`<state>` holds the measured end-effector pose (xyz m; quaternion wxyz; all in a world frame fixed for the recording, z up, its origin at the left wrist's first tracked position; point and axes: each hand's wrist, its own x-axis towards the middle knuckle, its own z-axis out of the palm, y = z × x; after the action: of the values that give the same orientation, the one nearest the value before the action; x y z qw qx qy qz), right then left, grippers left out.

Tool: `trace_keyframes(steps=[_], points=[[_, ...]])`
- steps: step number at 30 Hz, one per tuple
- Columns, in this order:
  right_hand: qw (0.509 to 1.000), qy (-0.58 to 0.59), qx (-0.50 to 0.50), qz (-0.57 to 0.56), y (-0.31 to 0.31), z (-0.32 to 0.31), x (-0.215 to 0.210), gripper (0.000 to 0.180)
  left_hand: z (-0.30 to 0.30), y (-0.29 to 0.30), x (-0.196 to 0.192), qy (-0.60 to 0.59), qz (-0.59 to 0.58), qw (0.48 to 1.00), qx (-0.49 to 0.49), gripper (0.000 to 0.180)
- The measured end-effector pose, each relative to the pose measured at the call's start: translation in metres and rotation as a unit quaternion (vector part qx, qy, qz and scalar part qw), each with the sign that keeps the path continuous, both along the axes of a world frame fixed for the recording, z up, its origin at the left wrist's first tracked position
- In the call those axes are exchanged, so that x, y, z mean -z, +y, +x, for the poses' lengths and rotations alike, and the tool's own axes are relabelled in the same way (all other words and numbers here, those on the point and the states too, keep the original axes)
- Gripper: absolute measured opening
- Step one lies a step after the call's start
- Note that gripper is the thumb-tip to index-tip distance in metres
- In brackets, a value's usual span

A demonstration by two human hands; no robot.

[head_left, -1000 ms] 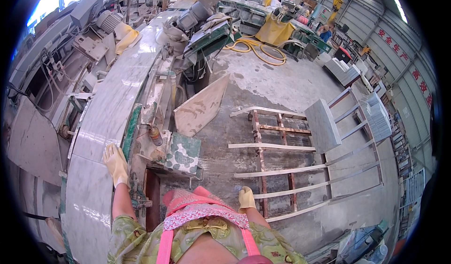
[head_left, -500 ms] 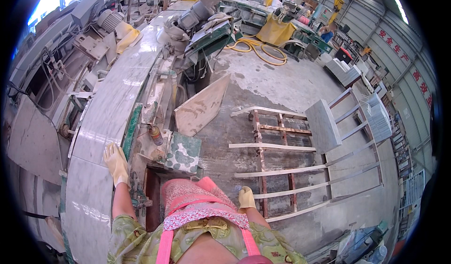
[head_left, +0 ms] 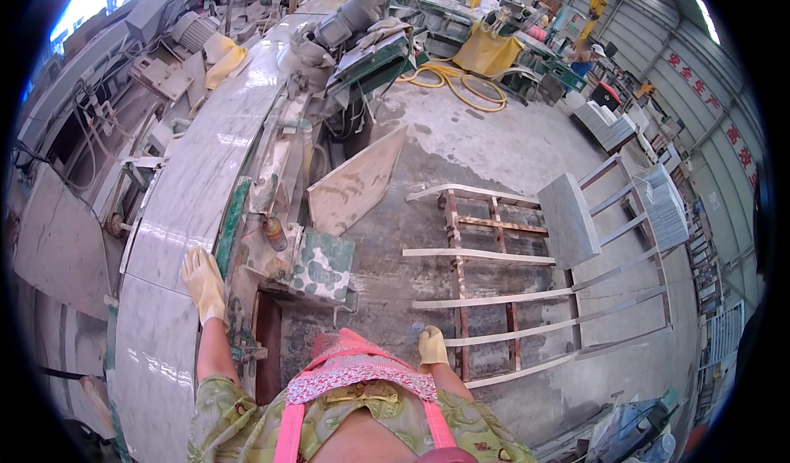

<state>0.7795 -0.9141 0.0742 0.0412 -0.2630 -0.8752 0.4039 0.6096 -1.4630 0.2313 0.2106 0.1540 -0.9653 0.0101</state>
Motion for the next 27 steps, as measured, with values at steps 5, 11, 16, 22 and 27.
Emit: trace_keyframes(steps=[5,11,16,22,27], points=[[1.000,-0.004,0.003,-0.010,0.000,-0.001,0.000,0.034,-0.001,-0.003,0.005,-0.008,-0.002,1.000,-0.009,0.045],[1.000,0.000,0.002,0.015,-0.004,-0.001,-0.009,0.034,0.000,-0.002,0.004,-0.010,-0.005,1.000,-0.013,0.045],[1.000,-0.014,-0.003,-0.009,0.001,-0.001,-0.007,0.035,-0.001,0.000,0.002,-0.008,-0.003,1.000,-0.011,0.045],[1.000,-0.010,-0.011,0.012,0.000,0.004,-0.008,0.035,-0.001,-0.004,0.005,0.001,-0.008,1.000,-0.013,0.044],[0.999,-0.019,0.026,-0.018,-0.002,0.005,-0.010,0.037,0.000,0.000,0.002,-0.003,-0.015,1.000,-0.018,0.043]])
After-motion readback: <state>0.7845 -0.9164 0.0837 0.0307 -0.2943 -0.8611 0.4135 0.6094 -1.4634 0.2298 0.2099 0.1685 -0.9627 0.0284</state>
